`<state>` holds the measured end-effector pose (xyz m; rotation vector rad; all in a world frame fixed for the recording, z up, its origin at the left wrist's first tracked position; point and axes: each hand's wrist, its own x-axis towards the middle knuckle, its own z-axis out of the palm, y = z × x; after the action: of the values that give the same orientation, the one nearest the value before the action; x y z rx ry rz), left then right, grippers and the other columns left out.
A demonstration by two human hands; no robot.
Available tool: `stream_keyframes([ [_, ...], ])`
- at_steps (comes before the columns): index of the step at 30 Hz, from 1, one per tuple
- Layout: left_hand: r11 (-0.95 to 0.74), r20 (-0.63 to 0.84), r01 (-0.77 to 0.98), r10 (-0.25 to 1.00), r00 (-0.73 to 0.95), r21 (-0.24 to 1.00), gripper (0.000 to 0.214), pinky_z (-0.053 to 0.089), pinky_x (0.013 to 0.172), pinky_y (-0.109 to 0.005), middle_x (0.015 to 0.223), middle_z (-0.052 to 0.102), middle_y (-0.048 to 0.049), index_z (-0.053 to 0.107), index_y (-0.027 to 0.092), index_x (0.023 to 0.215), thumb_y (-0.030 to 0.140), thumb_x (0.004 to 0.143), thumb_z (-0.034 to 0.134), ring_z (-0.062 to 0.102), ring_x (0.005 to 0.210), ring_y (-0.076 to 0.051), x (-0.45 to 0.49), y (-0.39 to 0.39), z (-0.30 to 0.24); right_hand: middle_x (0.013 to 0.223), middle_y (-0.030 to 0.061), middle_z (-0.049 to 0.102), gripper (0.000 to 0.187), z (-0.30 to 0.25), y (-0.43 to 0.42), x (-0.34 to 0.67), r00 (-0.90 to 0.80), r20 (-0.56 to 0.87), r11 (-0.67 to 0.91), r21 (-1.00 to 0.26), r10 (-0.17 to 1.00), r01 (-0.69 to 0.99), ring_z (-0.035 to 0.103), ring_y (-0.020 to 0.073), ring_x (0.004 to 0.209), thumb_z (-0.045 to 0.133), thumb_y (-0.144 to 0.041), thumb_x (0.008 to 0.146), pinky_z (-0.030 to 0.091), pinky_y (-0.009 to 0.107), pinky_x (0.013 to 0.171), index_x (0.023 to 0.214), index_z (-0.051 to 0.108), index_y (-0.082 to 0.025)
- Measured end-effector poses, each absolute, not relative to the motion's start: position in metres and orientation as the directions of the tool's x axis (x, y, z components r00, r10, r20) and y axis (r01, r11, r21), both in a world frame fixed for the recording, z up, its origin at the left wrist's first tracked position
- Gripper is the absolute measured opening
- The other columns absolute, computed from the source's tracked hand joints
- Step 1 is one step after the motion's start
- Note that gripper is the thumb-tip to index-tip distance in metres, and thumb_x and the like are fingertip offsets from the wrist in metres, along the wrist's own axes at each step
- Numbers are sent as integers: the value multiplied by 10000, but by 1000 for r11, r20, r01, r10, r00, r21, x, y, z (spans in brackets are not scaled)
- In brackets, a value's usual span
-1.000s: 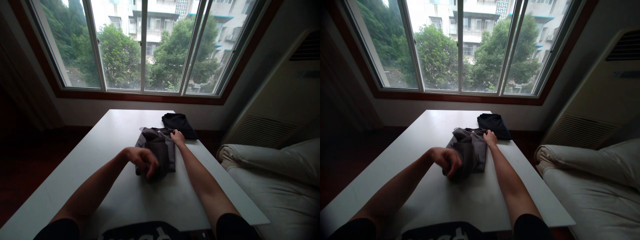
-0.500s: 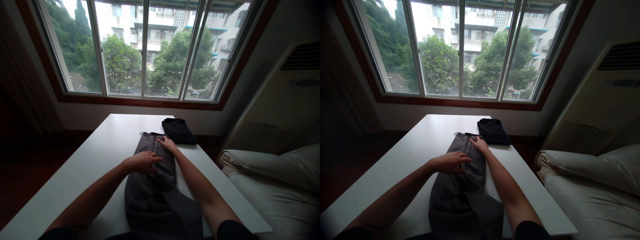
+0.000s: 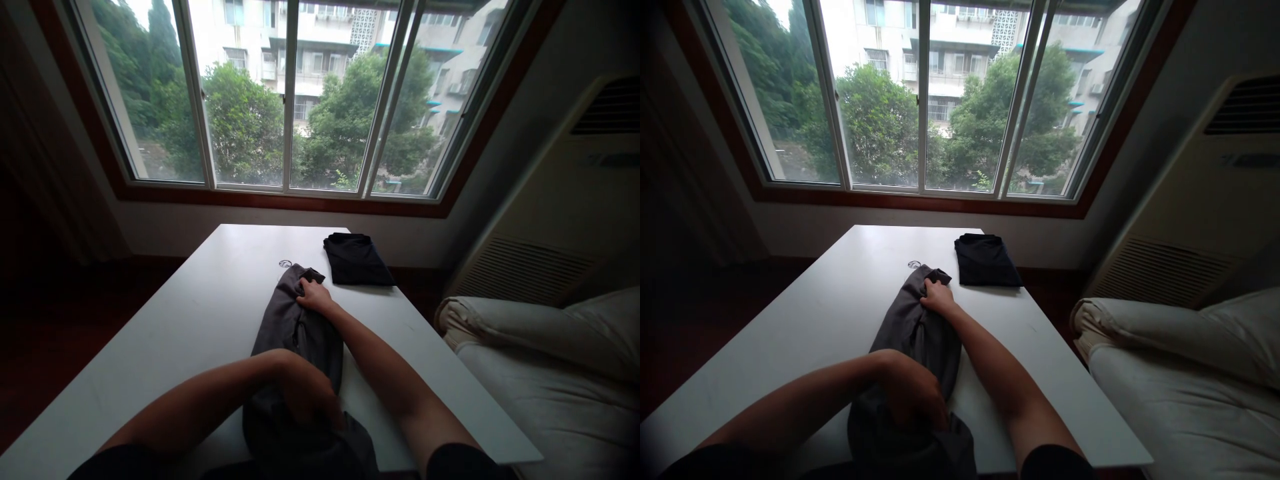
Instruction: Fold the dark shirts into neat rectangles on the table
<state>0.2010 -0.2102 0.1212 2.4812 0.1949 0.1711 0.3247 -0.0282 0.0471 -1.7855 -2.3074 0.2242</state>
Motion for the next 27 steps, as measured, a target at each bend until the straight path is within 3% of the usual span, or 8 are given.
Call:
stream_keyframes([
  [5, -608, 9, 85, 150, 989, 789, 478, 594, 697, -291, 948, 743, -106, 772, 241, 975, 659, 748, 814, 738, 880, -276, 176, -219, 165, 975, 38, 705, 321, 59, -13, 343, -231, 51, 213, -618, 972, 757, 654, 242, 903, 724, -349, 787, 469, 288, 749, 1068, 644, -217],
  [8, -424, -77, -2, -170, 982, 906, 513, 610, 696, -273, 901, 762, -110, 770, 220, 878, 709, 729, 817, 762, 849, -274, 162, -213, 207, 857, -1, 659, 298, 74, -1, 360, -102, 99, 135, -873, 990, 469, 607, 198, 795, 738, -340, 737, 462, 264, 677, 979, 621, -210],
  [11, -263, -139, 18, -449, 883, 965, 565, 623, 783, -293, 952, 781, -129, 770, 171, 973, 718, 846, 715, 775, 889, -281, 149, -204, 237, 785, -30, 612, 371, 93, 7, 378, 90, 159, 148, -982, 983, 117, 578, 174, 729, 769, -372, 695, 469, 257, 638, 981, 589, -221],
  [13, -368, -151, 54, -240, 959, 928, 551, 610, 825, -310, 986, 778, -114, 753, 166, 1083, 683, 928, 642, 762, 907, -260, 143, -195, 237, 779, -43, 602, 406, 105, 11, 389, 218, 172, 192, -979, 961, -71, 578, 163, 708, 770, -394, 699, 483, 256, 635, 1011, 566, -232],
  [15, -607, -60, 200, 242, 968, 769, 477, 580, 892, -342, 1047, 759, -96, 733, 194, 1125, 627, 971, 610, 729, 961, -248, 142, -182, 218, 796, -50, 607, 421, 114, 15, 399, 342, 166, 242, -951, 925, -193, 591, 155, 708, 762, -395, 713, 501, 257, 648, 1040, 545, -241],
  [18, -618, 202, 643, 774, 601, 453, 507, 491, 1064, -474, 1316, 653, -157, 669, 207, 1276, 589, 944, 639, 620, 1223, -332, 152, -154, 165, 834, -47, 624, 413, 125, 20, 414, 507, 123, 301, -910, 853, -285, 624, 158, 744, 743, -365, 742, 531, 269, 683, 1068, 518, -247],
  [22, -510, 79, 784, 851, 519, 353, 1148, 440, 1125, -541, 1638, 355, -203, 219, 276, 1681, 651, 755, 784, 404, 1468, -443, 170, -128, 98, 912, -29, 650, 422, 131, 27, 436, 656, 112, 359, -898, 746, -255, 661, 178, 836, 734, -349, 771, 557, 296, 747, 1122, 520, -252],
  [27, -624, -38, 726, 751, 660, 289, 1127, 536, 953, -437, 1387, 619, -153, 79, 292, 1706, 406, 791, 728, 655, 1197, -381, 174, -129, 88, 944, -26, 654, 437, 127, 35, 460, 733, 101, 309, -938, 673, -155, 660, 182, 878, 785, -339, 737, 554, 306, 824, 1100, 564, -240],
])
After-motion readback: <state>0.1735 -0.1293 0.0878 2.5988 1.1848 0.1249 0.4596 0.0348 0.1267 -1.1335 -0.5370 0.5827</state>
